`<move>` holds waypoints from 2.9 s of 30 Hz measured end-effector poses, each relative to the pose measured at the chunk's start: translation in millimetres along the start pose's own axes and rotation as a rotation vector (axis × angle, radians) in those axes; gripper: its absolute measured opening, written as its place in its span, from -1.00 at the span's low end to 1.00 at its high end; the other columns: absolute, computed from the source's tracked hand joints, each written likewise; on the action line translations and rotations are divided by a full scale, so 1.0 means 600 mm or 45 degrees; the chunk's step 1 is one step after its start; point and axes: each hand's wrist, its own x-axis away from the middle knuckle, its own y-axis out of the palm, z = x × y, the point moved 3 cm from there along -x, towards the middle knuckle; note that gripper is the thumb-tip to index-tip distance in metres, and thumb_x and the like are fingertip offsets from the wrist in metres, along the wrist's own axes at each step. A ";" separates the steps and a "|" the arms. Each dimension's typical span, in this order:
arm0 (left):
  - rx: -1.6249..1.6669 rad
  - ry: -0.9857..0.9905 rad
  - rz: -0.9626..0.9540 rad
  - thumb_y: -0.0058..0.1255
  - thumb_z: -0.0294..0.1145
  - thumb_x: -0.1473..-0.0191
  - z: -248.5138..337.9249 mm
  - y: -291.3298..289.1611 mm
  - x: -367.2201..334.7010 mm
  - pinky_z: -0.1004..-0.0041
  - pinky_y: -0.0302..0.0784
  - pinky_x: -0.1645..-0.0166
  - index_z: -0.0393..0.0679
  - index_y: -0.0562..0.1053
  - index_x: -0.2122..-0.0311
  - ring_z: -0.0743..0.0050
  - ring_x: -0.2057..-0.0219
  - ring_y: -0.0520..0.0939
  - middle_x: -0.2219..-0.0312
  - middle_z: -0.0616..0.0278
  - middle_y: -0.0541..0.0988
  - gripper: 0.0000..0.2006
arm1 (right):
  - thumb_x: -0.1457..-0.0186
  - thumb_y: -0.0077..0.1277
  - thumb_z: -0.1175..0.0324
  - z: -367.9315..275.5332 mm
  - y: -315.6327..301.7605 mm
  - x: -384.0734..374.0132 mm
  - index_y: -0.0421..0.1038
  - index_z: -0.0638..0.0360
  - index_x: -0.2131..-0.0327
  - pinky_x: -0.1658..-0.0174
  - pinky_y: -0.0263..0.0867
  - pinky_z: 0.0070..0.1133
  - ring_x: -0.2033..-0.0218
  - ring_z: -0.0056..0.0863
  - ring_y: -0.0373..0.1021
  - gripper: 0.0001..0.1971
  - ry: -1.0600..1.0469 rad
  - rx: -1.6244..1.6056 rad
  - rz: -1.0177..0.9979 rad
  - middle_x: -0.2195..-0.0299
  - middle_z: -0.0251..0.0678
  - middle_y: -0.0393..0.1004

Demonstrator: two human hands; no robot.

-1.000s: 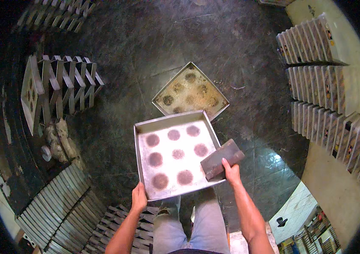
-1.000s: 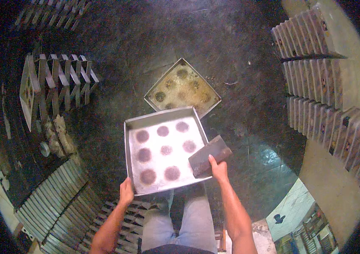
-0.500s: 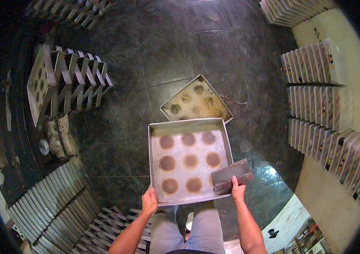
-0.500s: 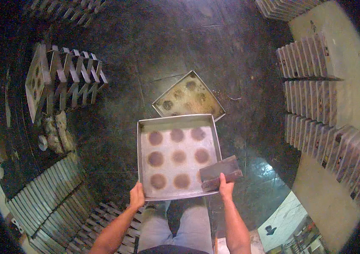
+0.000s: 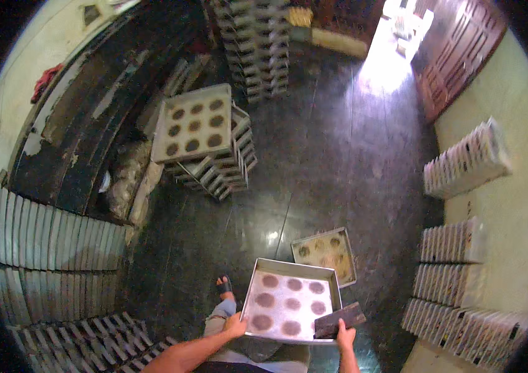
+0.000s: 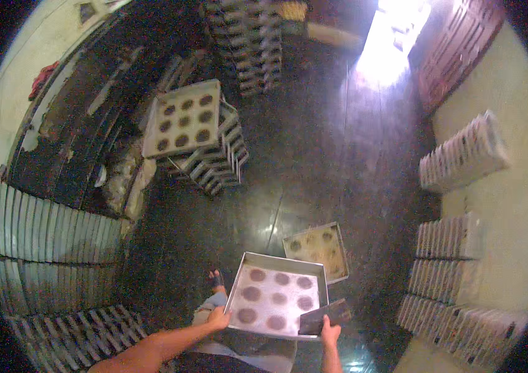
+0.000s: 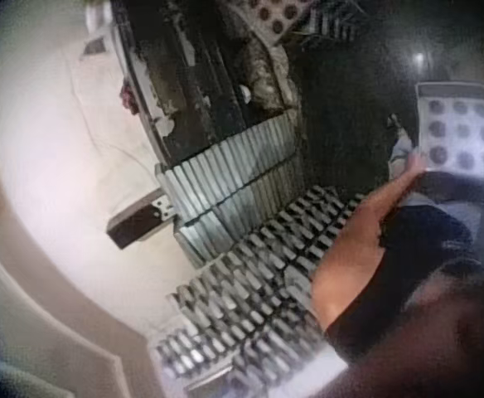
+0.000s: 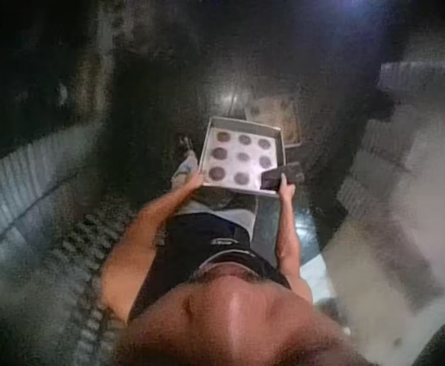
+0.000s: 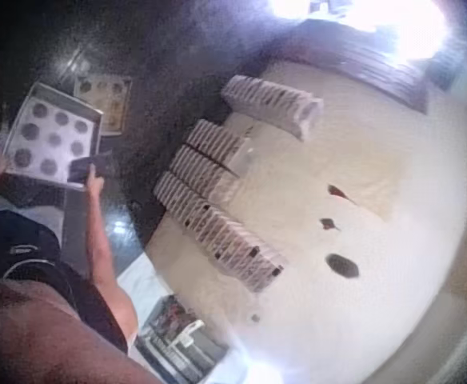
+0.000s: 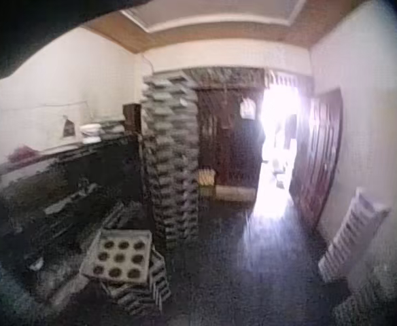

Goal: The person scrubs the surface of metal baking trays using a rectangular abrasive block. They repeatedly pick up trays from a stack, scrub the circular indentations and flat areas, and place the trays back down. The process is repetitive and involves handling multiple trays one by one.

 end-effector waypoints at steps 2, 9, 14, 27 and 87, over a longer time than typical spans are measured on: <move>0.210 0.089 0.146 -0.04 -0.11 -0.20 -0.029 -0.096 0.027 0.02 0.46 -0.07 -0.01 0.48 -0.09 -0.26 0.04 0.58 0.11 -0.14 0.60 -0.60 | -0.10 0.21 0.06 -0.066 0.040 0.071 0.38 0.41 -0.04 -0.09 0.30 -0.35 0.01 -0.25 0.43 -0.38 -0.046 -0.250 0.086 0.01 -0.08 0.51; 0.573 0.455 0.620 -0.05 -0.22 -0.24 -0.098 -0.564 0.122 0.16 0.49 -0.04 -0.21 0.47 -0.07 -0.12 0.08 0.64 0.15 -0.19 0.62 -0.62 | -0.21 0.05 -0.01 -0.409 0.173 0.270 0.31 0.19 -0.14 -0.13 0.26 -0.38 -0.06 -0.35 0.35 -0.43 -0.034 -1.216 -0.014 -0.06 -0.32 0.42; 0.728 0.449 0.878 -0.11 -0.26 -0.27 -0.094 -0.750 0.056 0.16 0.49 -0.01 -0.22 0.46 -0.09 -0.13 0.08 0.64 0.15 -0.21 0.62 -0.63 | -0.24 0.01 -0.06 -0.565 0.213 0.294 0.27 0.29 -0.13 -0.12 0.29 -0.25 -0.06 -0.21 0.36 -0.38 -0.318 -1.549 -0.056 -0.12 -0.17 0.36; 1.143 0.024 1.180 -0.19 -0.14 -0.29 0.263 -1.013 -0.317 0.03 0.36 -0.16 -0.28 0.27 -0.26 -0.27 -0.07 0.50 -0.08 -0.21 0.48 -0.46 | -0.10 0.21 -0.03 -0.317 0.297 0.207 0.46 0.53 0.08 0.06 0.40 -0.33 0.18 -0.26 0.49 -0.35 0.321 0.125 0.627 0.14 -0.12 0.55; 1.398 -0.161 0.646 -0.29 0.07 -0.13 0.235 -0.810 -0.617 -0.07 0.31 -0.16 -0.22 0.36 -0.11 -0.38 -0.08 0.41 -0.04 -0.37 0.40 -0.39 | -0.06 0.18 -0.21 -0.783 0.307 -0.107 0.45 0.42 0.28 0.40 0.37 -0.38 0.41 -0.37 0.41 -0.32 -0.002 0.039 0.180 0.34 -0.18 0.50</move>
